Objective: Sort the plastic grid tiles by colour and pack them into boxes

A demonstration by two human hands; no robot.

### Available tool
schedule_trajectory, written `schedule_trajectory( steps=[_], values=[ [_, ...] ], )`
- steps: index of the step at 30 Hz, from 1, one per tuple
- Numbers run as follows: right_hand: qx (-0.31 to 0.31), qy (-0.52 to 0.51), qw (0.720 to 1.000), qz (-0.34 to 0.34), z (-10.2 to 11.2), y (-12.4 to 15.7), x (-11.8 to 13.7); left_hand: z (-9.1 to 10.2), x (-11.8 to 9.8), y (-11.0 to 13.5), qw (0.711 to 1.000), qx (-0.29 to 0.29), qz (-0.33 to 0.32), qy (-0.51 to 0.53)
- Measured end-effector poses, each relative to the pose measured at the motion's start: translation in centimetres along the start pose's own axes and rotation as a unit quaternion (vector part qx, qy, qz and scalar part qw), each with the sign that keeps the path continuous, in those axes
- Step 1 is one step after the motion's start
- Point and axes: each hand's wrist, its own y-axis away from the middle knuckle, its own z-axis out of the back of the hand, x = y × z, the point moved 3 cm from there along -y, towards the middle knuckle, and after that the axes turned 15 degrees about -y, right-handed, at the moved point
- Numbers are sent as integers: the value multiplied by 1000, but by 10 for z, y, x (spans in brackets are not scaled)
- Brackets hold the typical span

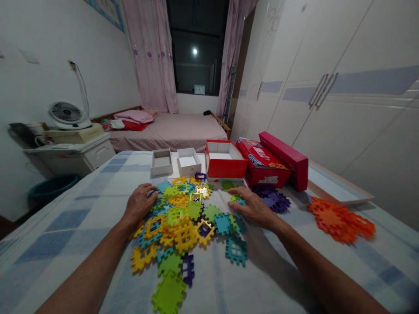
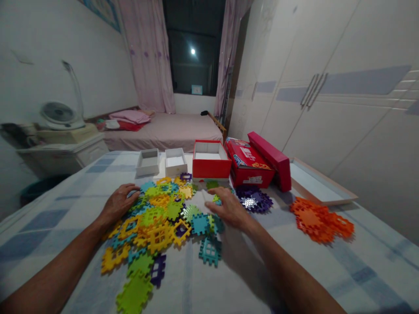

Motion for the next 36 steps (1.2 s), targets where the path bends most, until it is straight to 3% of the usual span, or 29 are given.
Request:
schedule_trajectory(
  steps=[3,6,12,19,30,36],
  values=[
    [102,12,994,40,-40,-1,27,0,-1,0,1000,1,-2,0],
    [118,61,989,63,-58,-6,29,0,-1,1,1000,-12,-4,2],
    [37,180,983,23,-56,-22,10,0,-3,1,1000,-18,-3,-2],
    [114,217,969,25,-78,-32,30,-2,-3,1,1000,-14,-6,-4],
    [121,180,976,-11,-97,-42,33,-4,-2,1,1000,-23,-4,-7],
    [120,171,972,-107,-103,-52,40,-5,-2,1,999,-30,-8,-10]
  ],
)
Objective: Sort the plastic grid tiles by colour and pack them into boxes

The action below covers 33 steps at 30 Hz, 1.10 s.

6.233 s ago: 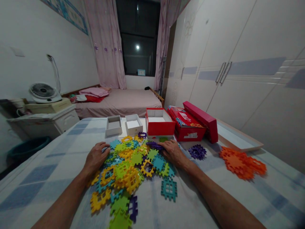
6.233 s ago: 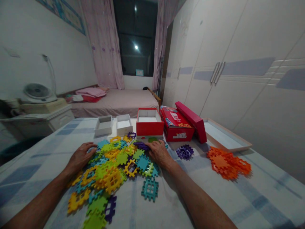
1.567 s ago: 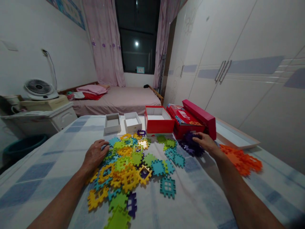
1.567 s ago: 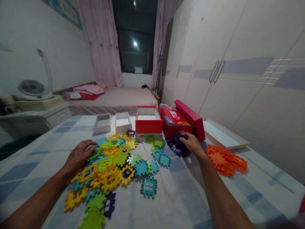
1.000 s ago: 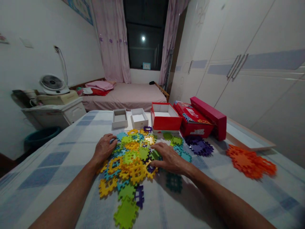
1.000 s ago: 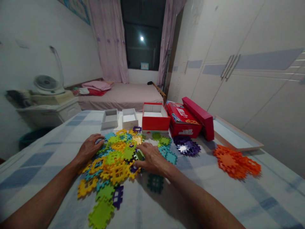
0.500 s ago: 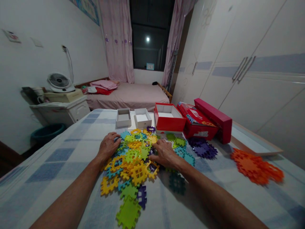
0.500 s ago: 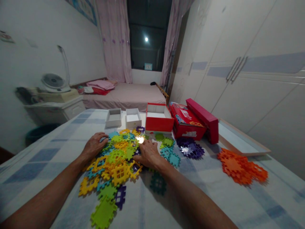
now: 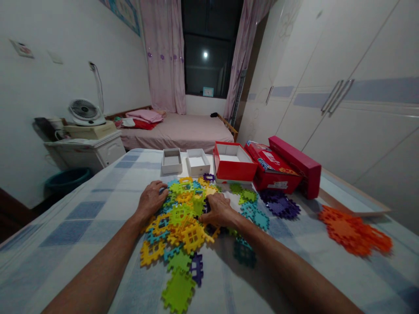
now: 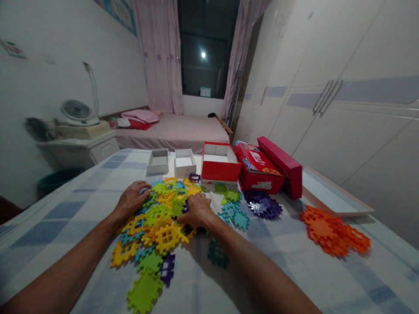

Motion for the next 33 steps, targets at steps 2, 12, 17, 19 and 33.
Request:
schedule_trajectory(
  steps=[2,12,17,19,33],
  values=[
    [-12,-27,1000,-7,4,-2,1,-1,0,0,1000,-3,0,-1],
    [-11,-146,986,83,16,9,-4,1,-1,0,1000,-5,-2,0],
    [-63,-186,966,166,45,12,-13,2,-2,0,1000,-7,-1,-1],
    [-55,-191,966,165,59,17,-19,2,-2,0,1000,-6,2,-1],
    [131,20,965,225,39,41,-19,3,-2,0,1000,-3,2,1]
  ],
)
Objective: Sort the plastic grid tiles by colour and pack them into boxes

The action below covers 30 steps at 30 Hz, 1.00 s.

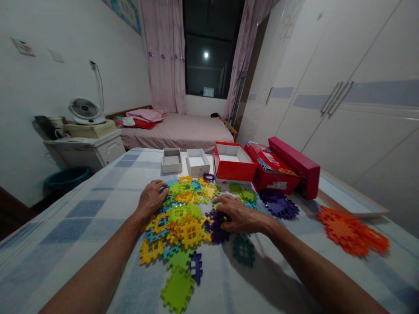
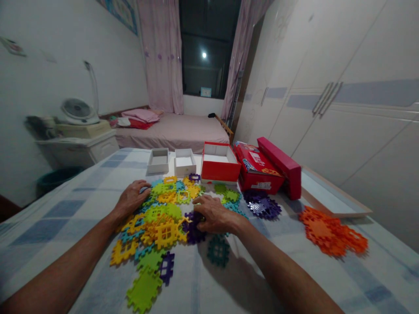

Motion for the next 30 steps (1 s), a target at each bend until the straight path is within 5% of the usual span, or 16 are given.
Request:
schedule_trajectory(
  steps=[6,15,18,25,30],
  values=[
    [48,-18,999,-6,-7,-12,-7,-2,1,0,1000,-1,3,-3],
    [-91,-142,986,-19,15,6,2,0,0,0,1000,9,3,-2],
    [-191,-242,950,-42,24,6,-4,1,0,0,1000,9,4,-3],
    [-342,-471,811,-63,22,5,-41,1,0,-1,1000,12,-4,-4],
    [-468,-412,770,-133,50,61,-91,0,2,-2,1000,12,-6,-2]
  ],
)
